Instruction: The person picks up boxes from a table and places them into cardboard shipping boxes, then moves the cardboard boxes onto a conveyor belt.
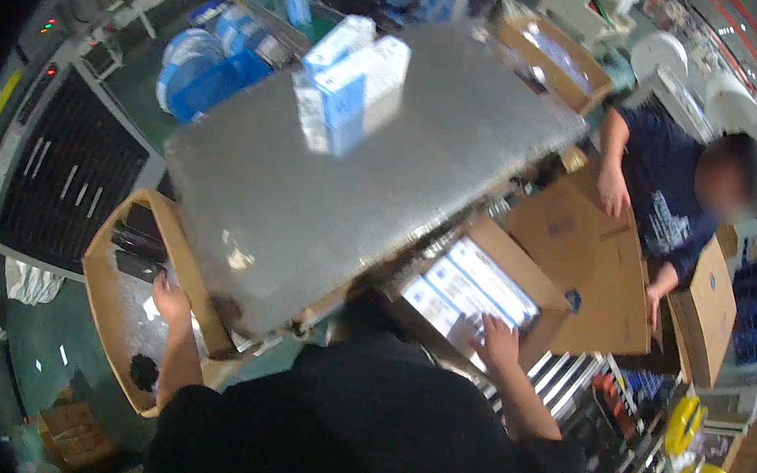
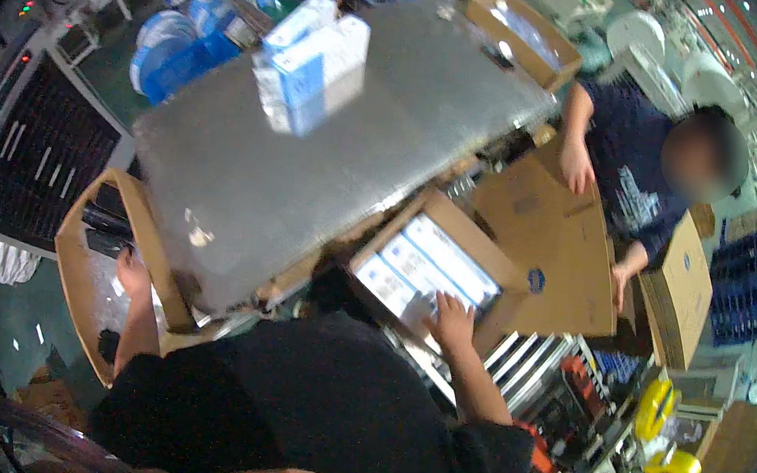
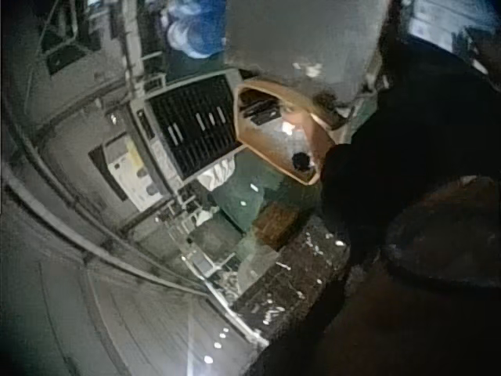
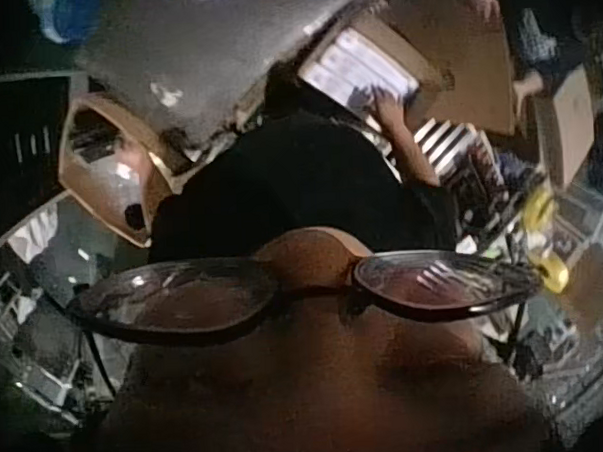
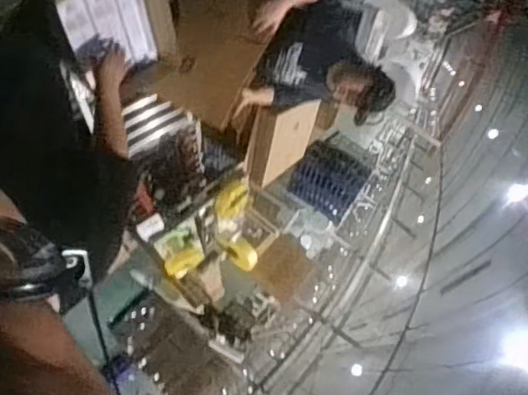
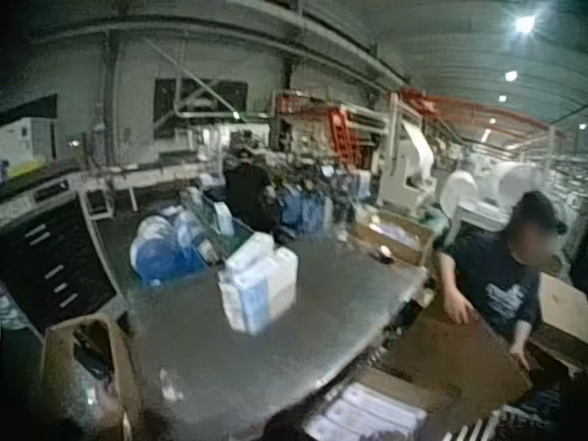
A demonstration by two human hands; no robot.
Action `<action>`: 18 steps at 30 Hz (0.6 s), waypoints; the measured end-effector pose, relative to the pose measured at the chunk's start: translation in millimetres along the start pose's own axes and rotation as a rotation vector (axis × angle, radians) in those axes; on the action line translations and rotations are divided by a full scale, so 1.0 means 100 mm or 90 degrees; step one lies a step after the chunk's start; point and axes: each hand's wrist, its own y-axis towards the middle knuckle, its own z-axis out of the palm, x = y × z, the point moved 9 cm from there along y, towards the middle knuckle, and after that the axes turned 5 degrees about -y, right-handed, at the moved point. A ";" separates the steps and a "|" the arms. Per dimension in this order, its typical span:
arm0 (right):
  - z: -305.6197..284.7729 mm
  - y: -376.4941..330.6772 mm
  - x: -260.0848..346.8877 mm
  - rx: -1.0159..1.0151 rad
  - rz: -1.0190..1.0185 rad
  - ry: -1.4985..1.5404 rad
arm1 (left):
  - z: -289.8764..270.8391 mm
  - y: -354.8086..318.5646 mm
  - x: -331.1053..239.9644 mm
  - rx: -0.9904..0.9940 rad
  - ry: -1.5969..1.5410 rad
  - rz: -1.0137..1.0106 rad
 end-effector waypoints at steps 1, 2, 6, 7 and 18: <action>-0.39 -0.13 0.19 -0.033 0.009 0.119 | -0.05 -0.12 0.25 0.072 0.187 -0.153; -0.51 -0.14 0.46 0.016 -0.011 0.192 | -0.16 -0.21 1.48 0.025 0.234 -0.234; -0.38 -0.25 0.94 0.111 -0.076 0.153 | 1.01 -1.03 2.35 0.678 0.550 -0.148; -0.28 -0.19 1.03 0.120 -0.096 0.112 | 1.09 -1.15 2.48 0.715 0.585 -0.057; -0.39 -0.07 1.09 0.127 -0.031 0.039 | -0.20 -0.24 2.71 0.184 0.040 -0.382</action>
